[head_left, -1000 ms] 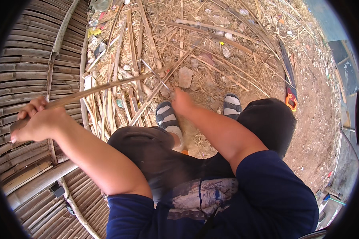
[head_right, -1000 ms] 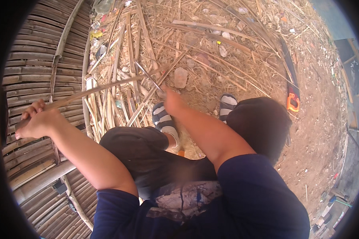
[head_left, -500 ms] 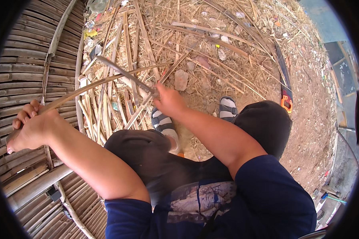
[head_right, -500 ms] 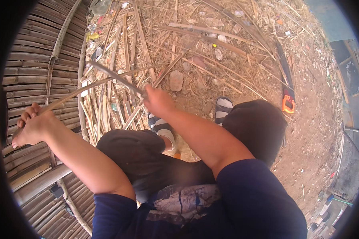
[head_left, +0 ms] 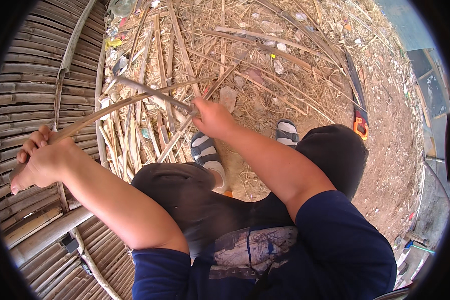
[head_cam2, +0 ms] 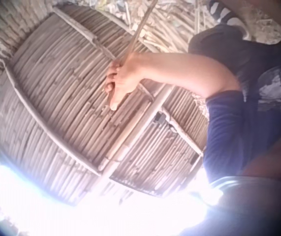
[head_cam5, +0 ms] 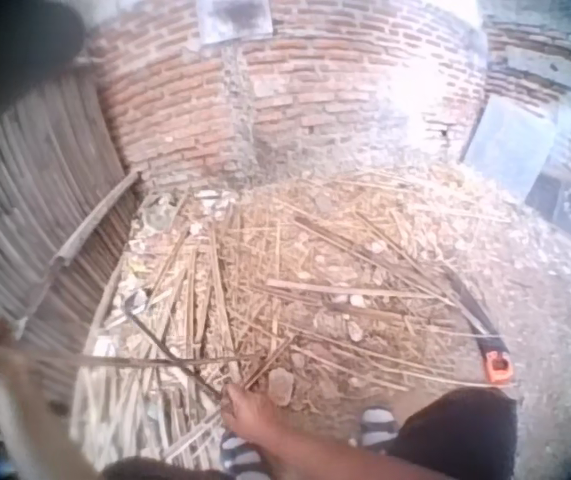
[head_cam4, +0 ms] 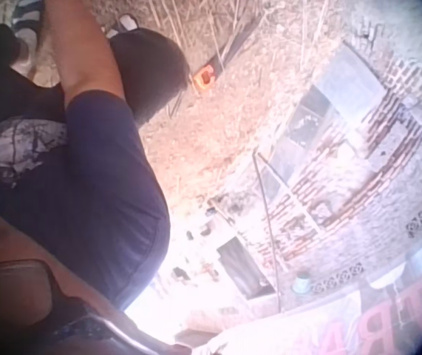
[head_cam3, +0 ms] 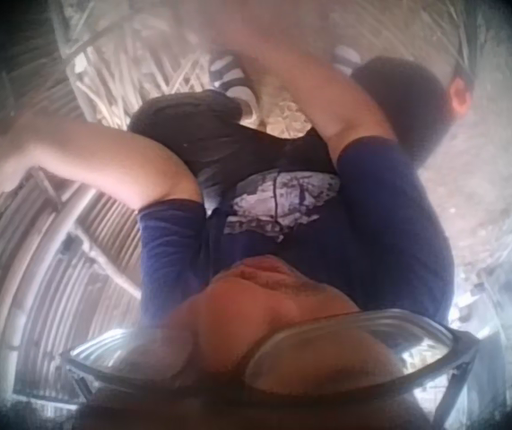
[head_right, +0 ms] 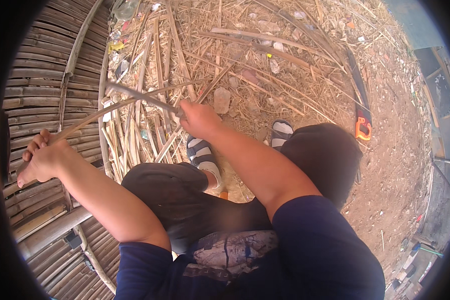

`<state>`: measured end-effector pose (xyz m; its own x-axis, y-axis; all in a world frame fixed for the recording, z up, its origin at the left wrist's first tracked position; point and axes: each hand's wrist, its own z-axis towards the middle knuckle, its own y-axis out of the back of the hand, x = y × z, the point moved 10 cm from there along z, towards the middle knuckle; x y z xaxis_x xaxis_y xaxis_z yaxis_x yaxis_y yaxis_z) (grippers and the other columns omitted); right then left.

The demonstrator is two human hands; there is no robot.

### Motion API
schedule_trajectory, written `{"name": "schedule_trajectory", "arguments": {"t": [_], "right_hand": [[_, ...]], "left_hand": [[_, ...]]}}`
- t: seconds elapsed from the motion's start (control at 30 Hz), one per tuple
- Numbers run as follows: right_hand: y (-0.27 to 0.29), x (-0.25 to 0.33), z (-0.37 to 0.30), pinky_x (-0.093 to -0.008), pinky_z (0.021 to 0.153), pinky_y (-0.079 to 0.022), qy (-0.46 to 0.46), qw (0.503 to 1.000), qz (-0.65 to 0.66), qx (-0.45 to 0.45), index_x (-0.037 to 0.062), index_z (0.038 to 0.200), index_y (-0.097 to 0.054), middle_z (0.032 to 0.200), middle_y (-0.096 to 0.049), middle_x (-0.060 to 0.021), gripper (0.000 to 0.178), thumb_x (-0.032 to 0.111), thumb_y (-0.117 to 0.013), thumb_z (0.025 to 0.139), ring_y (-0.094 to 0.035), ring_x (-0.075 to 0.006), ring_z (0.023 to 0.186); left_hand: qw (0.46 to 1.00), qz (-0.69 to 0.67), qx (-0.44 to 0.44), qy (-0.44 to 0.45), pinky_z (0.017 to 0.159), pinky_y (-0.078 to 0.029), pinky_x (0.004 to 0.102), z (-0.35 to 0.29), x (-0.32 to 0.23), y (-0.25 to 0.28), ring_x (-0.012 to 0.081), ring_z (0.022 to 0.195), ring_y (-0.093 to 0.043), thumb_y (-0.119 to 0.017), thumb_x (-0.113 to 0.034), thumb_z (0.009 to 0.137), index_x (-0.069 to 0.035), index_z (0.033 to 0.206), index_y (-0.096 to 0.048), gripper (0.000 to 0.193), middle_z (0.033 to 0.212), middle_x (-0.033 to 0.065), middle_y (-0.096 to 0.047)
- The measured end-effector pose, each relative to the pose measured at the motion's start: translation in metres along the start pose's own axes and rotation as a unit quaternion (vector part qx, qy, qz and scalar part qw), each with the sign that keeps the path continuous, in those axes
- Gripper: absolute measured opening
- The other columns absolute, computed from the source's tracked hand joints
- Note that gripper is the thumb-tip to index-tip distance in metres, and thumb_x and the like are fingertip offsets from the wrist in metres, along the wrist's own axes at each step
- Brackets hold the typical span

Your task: The person uses a knife to carve and strip bark from a long piece of wood, rotating the wood to work on different sides while seated outdoors.

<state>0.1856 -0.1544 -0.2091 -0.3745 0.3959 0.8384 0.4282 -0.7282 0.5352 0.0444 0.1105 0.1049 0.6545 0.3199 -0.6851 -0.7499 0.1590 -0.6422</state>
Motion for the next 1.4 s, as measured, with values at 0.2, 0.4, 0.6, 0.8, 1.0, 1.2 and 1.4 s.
{"name": "schedule_trajectory", "arguments": {"t": [0.2,0.4,0.6,0.8,1.0,1.2,1.4], "right_hand": [[-0.027,-0.107,-0.044,-0.0509,0.08,-0.054,-0.238,0.97,-0.04,-0.009,0.0007,0.119,-0.054,0.097,-0.068,-0.0266,0.043,0.016,-0.069,0.082,-0.067,-0.0451,0.091],[-0.005,-0.09,-0.031,-0.0524,0.087,-0.052,-0.238,0.971,-0.018,-0.03,-0.0002,0.117,-0.054,0.103,-0.068,-0.0274,0.038,0.017,-0.067,0.086,-0.065,-0.0452,0.101],[0.0,-0.024,-0.02,-0.0523,0.079,-0.054,-0.065,0.997,-0.007,-0.045,0.0019,0.117,-0.051,0.094,-0.067,-0.0268,0.043,0.019,-0.071,0.083,-0.066,-0.0469,0.091],[-0.015,-0.126,-0.061,-0.0524,0.083,-0.053,-0.268,0.955,-0.127,-0.011,0.0016,0.115,-0.056,0.097,-0.068,-0.0264,0.04,0.018,-0.071,0.082,-0.067,-0.0454,0.094],[-0.006,-0.122,-0.055,-0.0509,0.083,-0.053,-0.319,0.946,-0.059,-0.001,-0.0007,0.116,-0.056,0.098,-0.068,-0.0279,0.039,0.018,-0.069,0.084,-0.067,-0.0448,0.095],[-0.006,-0.018,-0.011,-0.0503,0.079,-0.054,-0.113,0.993,0.03,-0.012,-0.001,0.115,-0.055,0.093,-0.069,-0.0267,0.038,0.018,-0.068,0.084,-0.067,-0.0449,0.09],[-0.026,-0.098,-0.042,-0.0525,0.076,-0.053,-0.194,0.98,-0.018,-0.034,0.0008,0.114,-0.056,0.091,-0.069,-0.0249,0.037,0.017,-0.069,0.083,-0.067,-0.0455,0.087]], "left_hand": [[1.0,0.013,-0.008,0.022,0.049,-0.027,0.0307,-0.006,0.003,-0.001,0.0154,0.048,-0.022,-0.02,-0.08,0.095,-0.013,0.076,-0.038,0.072,0.056,-0.001,-0.026],[1.0,-0.026,0.0,0.011,0.049,-0.026,0.0306,0.01,0.007,0.006,0.015,0.048,-0.022,-0.019,-0.081,0.094,-0.013,0.077,-0.039,0.073,0.056,-0.0016,-0.025],[1.0,-0.029,0.002,0.008,0.049,-0.025,0.0301,0.005,0.005,0.001,0.0154,0.049,-0.022,-0.018,-0.081,0.093,-0.013,0.076,-0.038,0.073,0.056,-0.0011,-0.024],[1.0,-0.014,-0.007,0.006,0.049,-0.023,0.0301,-0.003,0.002,0.001,0.0152,0.048,-0.021,-0.023,-0.079,0.095,-0.012,0.074,-0.037,0.071,0.056,-0.0007,-0.023],[1.0,-0.02,-0.022,0.005,0.05,-0.023,0.0304,-0.003,0.002,0.001,0.0159,0.049,-0.021,-0.027,-0.076,0.096,-0.012,0.074,-0.037,0.069,0.056,0.0005,-0.024],[1.0,-0.019,0.02,-0.004,0.051,-0.026,0.0319,-0.002,-0.001,-0.005,0.0171,0.049,-0.021,-0.025,-0.077,0.096,-0.011,0.074,-0.037,0.07,0.057,0.0012,-0.025],[0.998,0.001,0.056,-0.003,0.053,-0.028,0.0331,-0.006,0.0,-0.015,0.0181,0.05,-0.02,-0.02,-0.077,0.096,-0.011,0.074,-0.036,0.071,0.057,0.0015,-0.025]]}}
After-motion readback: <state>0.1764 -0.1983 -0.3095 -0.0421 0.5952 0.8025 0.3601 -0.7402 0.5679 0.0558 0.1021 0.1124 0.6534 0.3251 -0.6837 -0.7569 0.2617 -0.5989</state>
